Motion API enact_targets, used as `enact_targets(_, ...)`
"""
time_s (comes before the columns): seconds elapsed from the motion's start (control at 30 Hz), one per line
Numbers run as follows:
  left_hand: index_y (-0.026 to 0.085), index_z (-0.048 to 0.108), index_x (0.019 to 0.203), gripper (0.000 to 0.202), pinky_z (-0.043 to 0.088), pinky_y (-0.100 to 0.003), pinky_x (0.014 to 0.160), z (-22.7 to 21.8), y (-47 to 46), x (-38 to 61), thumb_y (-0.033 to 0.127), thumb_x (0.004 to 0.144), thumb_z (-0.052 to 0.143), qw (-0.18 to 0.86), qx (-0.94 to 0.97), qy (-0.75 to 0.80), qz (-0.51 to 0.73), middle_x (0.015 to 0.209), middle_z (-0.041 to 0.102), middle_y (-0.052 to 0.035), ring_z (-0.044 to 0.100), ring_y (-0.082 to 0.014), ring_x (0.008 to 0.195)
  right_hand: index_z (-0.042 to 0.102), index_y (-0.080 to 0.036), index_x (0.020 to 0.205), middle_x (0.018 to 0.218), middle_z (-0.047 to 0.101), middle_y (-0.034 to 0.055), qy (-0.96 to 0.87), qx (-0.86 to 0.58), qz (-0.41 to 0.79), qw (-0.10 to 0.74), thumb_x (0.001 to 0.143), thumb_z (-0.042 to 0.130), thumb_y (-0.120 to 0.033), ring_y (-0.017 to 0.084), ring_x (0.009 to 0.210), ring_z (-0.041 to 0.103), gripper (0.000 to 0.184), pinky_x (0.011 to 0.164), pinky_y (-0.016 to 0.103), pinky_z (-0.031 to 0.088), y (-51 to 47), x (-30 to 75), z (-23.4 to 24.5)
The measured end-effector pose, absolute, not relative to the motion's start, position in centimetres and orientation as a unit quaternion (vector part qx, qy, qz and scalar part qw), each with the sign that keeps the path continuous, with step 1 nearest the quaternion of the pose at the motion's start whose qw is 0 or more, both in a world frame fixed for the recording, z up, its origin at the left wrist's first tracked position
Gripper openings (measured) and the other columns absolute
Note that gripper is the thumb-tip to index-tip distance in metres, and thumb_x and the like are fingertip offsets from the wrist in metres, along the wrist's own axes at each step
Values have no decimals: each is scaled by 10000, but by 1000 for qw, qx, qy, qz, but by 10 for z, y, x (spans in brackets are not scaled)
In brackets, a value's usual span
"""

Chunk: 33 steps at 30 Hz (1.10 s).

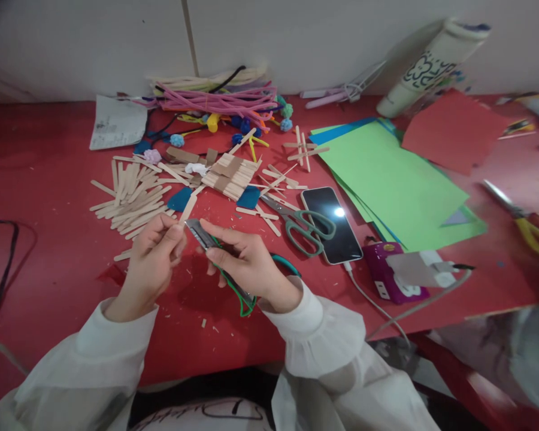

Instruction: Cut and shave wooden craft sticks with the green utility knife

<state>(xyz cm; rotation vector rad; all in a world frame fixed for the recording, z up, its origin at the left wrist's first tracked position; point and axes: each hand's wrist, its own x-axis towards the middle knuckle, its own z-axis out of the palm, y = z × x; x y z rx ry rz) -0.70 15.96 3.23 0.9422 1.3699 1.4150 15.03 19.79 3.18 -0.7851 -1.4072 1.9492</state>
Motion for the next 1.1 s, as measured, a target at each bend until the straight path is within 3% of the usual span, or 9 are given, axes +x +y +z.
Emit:
enact_targets(0.3,195,410,661,234,183,-160,357,32,160,-6,296,832,533,485,342,554,584,472,362,83,258,-41,379,510,-207,1307,632,596,-21,-602,-322,672,288,826,580,-274,57,441,502,490,421,195,502,195,150,35)
enact_targets(0.7,192,422,658,213,190,-161,351,29,160,-5,271,831,518,481,333,561,586,473,363,82,256,-42,377,516,-220,1301,821,643,26,-679,-352,578,283,828,503,-176,53,482,509,475,423,178,504,190,149,42)
enact_targets(1.1,190,427,635,217,192,-164,350,30,161,-4,260,816,525,481,330,559,589,462,368,82,261,-41,370,498,-181,1312,720,640,14,-762,-350,465,286,867,464,-167,76,464,508,446,486,215,491,187,151,42)
